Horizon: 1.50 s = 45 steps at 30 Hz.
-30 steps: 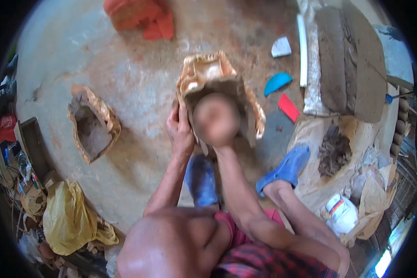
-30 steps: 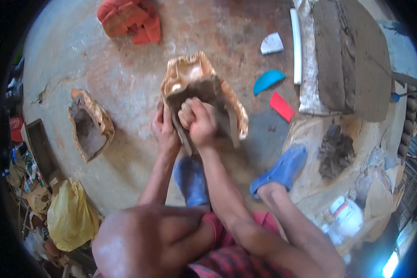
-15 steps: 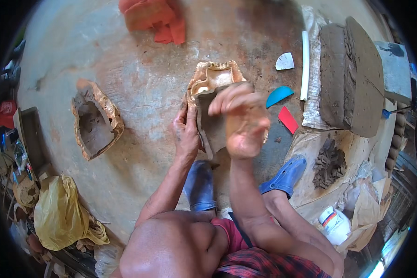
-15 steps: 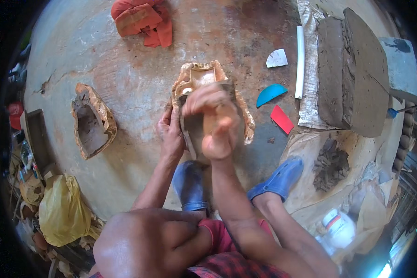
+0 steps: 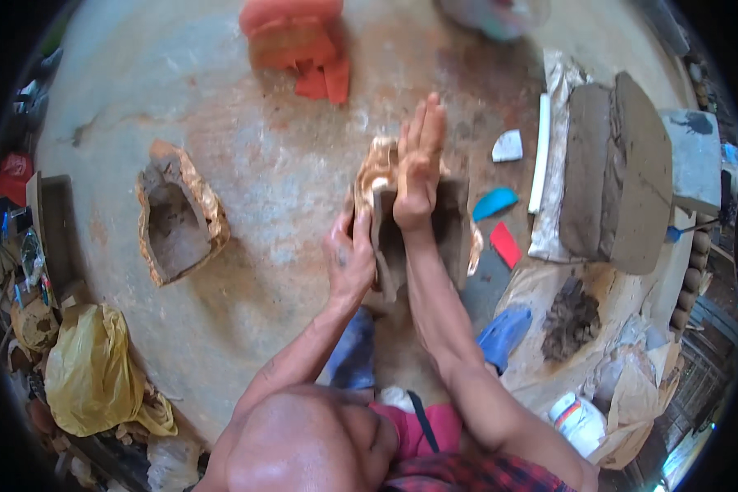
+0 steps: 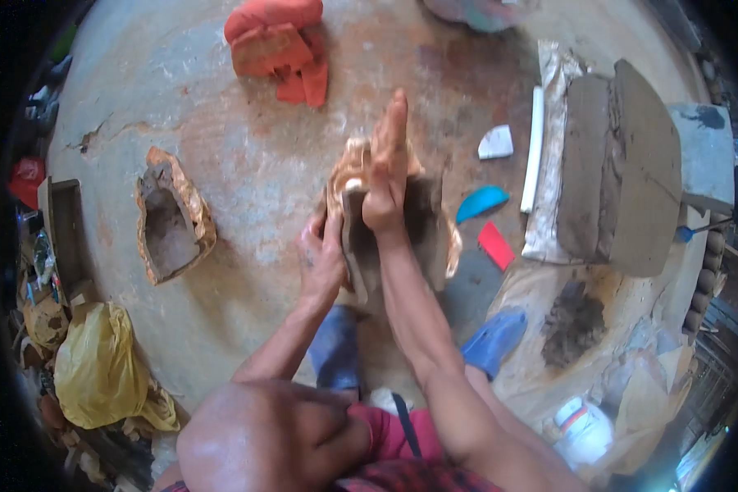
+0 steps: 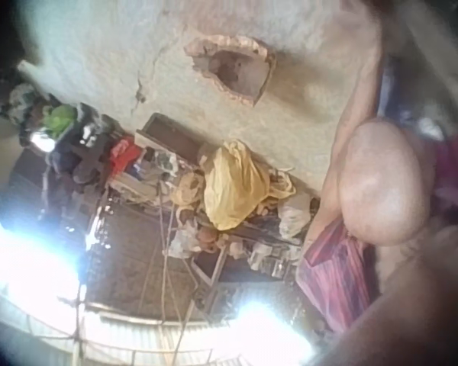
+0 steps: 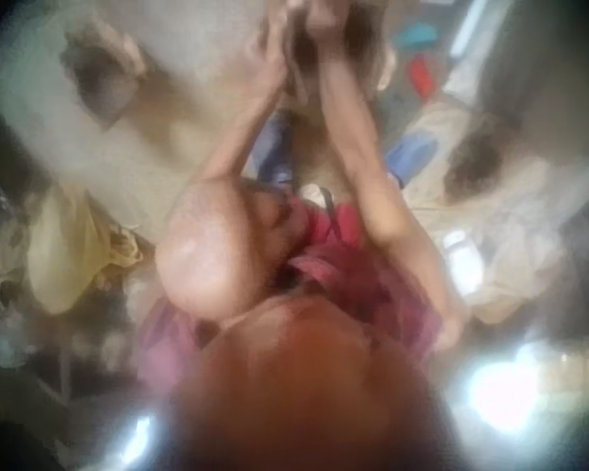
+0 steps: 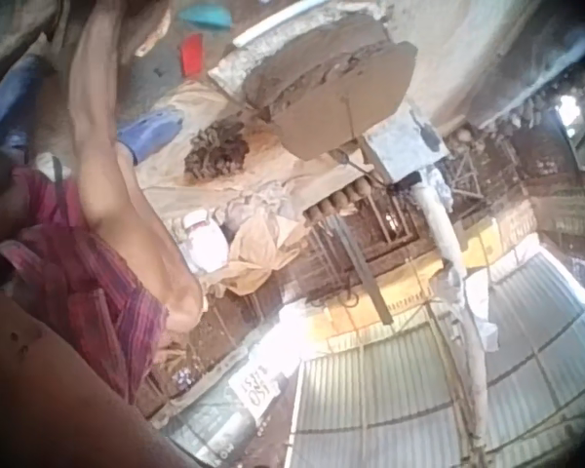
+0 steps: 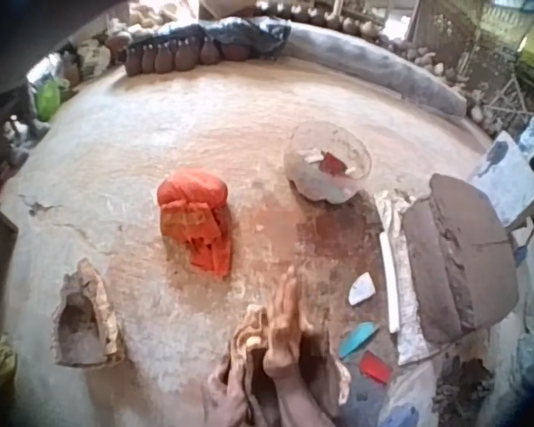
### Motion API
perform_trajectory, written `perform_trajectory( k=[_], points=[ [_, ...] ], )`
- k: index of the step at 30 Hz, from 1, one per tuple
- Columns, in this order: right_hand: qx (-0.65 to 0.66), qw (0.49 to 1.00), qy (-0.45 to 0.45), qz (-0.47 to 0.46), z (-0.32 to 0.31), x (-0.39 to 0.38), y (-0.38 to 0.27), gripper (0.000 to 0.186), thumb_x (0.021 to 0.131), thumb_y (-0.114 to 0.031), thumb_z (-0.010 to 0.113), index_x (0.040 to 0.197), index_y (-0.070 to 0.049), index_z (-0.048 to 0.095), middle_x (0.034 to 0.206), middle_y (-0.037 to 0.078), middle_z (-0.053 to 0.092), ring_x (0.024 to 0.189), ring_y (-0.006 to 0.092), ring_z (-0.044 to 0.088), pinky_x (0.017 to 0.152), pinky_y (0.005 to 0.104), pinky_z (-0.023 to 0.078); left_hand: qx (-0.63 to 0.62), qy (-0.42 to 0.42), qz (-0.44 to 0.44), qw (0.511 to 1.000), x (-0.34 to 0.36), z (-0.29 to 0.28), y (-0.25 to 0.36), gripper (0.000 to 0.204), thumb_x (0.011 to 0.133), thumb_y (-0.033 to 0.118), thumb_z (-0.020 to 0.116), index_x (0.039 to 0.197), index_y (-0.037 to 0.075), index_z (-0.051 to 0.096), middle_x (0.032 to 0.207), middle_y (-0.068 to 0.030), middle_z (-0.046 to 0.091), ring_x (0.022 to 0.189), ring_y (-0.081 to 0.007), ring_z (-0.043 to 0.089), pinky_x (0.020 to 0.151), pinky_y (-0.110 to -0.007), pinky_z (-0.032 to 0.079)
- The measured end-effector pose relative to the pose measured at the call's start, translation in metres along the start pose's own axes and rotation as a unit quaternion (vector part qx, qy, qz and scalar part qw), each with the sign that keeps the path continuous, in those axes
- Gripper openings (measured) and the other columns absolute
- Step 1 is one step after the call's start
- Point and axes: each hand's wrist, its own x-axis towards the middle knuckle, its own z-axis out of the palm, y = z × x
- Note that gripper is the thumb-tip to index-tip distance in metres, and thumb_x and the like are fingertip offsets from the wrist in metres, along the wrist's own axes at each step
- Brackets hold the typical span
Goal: The person cleans a two-part mask mold with a cloth, cuts a slab of clay from a larger block, and presses the clay into the mold sections to form a mask.
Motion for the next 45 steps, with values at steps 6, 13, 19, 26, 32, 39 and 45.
perform_trajectory(
  k=[6,13,19,26,32,39,45],
  points=[
    [0.021,0.999,0.033,0.005,-0.004,0.002,-0.007,0.093,0.105,-0.056,0.052,0.172,-0.020,-0.002,0.180,0.007,0.000,0.165,0.0289,0.004,0.131,0.0542,0.000,0.020,-0.015,0.029,0.999,-0.004,-0.001,-0.016,0.027,0.106,0.016,0.059,0.116,-0.007,0.070,0.089,-0.0167,0.072,0.080,-0.0162,0.061,0.074,-0.037,0.051],
    [0.092,0.995,0.035,-0.025,-0.001,0.018,-0.014,0.092,0.106,-0.052,0.055,0.172,-0.021,-0.002,0.180,0.005,0.001,0.165,0.0293,0.002,0.131,0.0531,-0.002,-0.001,-0.034,0.049,0.998,0.008,0.007,-0.008,0.027,0.105,0.014,0.060,0.119,-0.007,0.069,0.097,-0.0199,0.075,0.083,-0.0177,0.063,0.080,-0.037,0.052],
    [0.078,0.995,0.014,-0.063,0.006,0.033,-0.038,0.091,0.107,-0.051,0.055,0.172,-0.021,0.000,0.180,0.007,0.003,0.165,0.0315,0.008,0.132,0.0526,0.007,0.039,0.001,0.051,0.998,0.006,0.003,-0.015,0.024,0.106,0.014,0.059,0.112,-0.006,0.070,0.088,-0.0137,0.073,0.081,-0.0136,0.059,0.074,-0.037,0.051],
    [0.001,0.997,0.016,-0.069,0.004,0.014,-0.036,0.094,0.106,-0.060,0.052,0.171,-0.010,0.006,0.179,0.012,0.007,0.163,0.0373,0.014,0.131,0.0574,0.011,0.040,-0.005,0.047,0.998,0.003,0.012,-0.004,0.034,0.104,0.014,0.060,0.132,-0.005,0.068,0.112,-0.0240,0.077,0.099,-0.0248,0.075,0.086,-0.041,0.055],
    [-0.083,0.997,0.007,-0.003,-0.005,0.001,-0.013,0.098,0.103,-0.069,0.049,0.169,-0.003,0.017,0.177,0.017,0.012,0.162,0.0370,0.016,0.130,0.0562,0.018,-0.046,-0.028,0.062,0.997,0.015,0.020,-0.005,0.038,0.105,0.010,0.059,0.138,-0.006,0.065,0.119,-0.0209,0.077,0.107,-0.0217,0.072,0.093,-0.036,0.055],
    [-0.455,0.874,0.159,0.063,-0.095,-0.052,-0.114,0.043,0.108,-0.022,0.060,0.141,0.006,0.060,0.146,0.018,0.059,0.118,0.0276,0.069,0.096,0.0401,0.059,-0.039,-0.088,0.069,0.993,0.038,0.007,-0.004,0.028,0.105,0.013,0.060,0.121,-0.007,0.071,0.097,-0.0098,0.077,0.089,-0.0111,0.065,0.081,-0.033,0.054],
    [-0.780,0.578,0.080,0.225,-0.213,-0.129,-0.140,0.033,0.094,-0.007,0.068,0.126,-0.003,0.072,0.118,0.020,0.068,0.114,0.0400,0.064,0.106,0.0459,0.049,0.081,-0.250,0.035,0.964,0.079,0.009,0.035,0.032,0.104,0.017,0.062,0.123,-0.007,0.071,0.094,-0.0106,0.077,0.085,-0.0097,0.065,0.080,-0.032,0.053]
  ],
)
